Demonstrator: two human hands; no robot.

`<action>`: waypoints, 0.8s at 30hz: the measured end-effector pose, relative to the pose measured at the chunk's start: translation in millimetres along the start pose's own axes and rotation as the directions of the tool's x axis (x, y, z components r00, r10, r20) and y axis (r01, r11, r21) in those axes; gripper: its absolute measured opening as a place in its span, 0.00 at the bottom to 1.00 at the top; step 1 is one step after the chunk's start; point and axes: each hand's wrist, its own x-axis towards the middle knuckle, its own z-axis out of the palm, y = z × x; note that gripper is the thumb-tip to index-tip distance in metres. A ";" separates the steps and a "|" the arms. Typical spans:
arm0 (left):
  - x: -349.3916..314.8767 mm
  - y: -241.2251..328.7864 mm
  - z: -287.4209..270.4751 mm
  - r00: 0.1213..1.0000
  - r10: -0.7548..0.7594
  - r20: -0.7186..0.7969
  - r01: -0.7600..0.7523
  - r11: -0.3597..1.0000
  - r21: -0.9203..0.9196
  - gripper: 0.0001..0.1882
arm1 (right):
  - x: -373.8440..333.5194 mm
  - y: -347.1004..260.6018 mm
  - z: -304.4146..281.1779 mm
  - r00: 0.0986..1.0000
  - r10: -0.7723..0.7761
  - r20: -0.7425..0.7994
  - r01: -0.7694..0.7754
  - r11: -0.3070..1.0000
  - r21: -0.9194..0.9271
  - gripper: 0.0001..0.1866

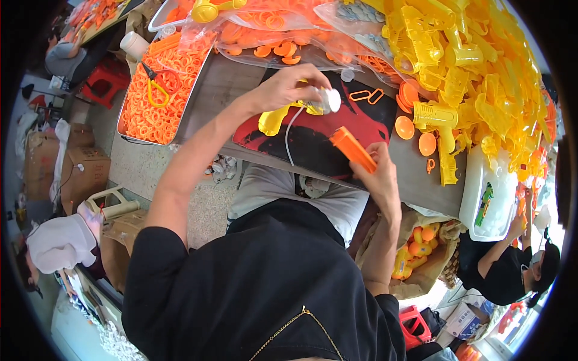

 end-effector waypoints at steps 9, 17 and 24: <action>-21.7 -8.3 60.1 0.813 0.448 -0.371 -0.319 0.877 0.358 0.15 | 50.7 8.7 3.0 0.978 -0.066 -0.197 0.071 0.997 0.018 0.22; -58.1 33.0 84.1 0.702 -0.486 -0.521 -0.070 0.680 -0.730 0.37 | 28.4 -43.4 84.2 0.758 -0.573 -0.311 0.457 0.807 -0.373 0.26; -68.2 9.2 81.6 0.750 -0.284 -0.598 0.167 0.955 -0.244 0.32 | 26.1 -37.1 87.4 0.771 -0.509 -0.383 0.393 0.853 -0.342 0.30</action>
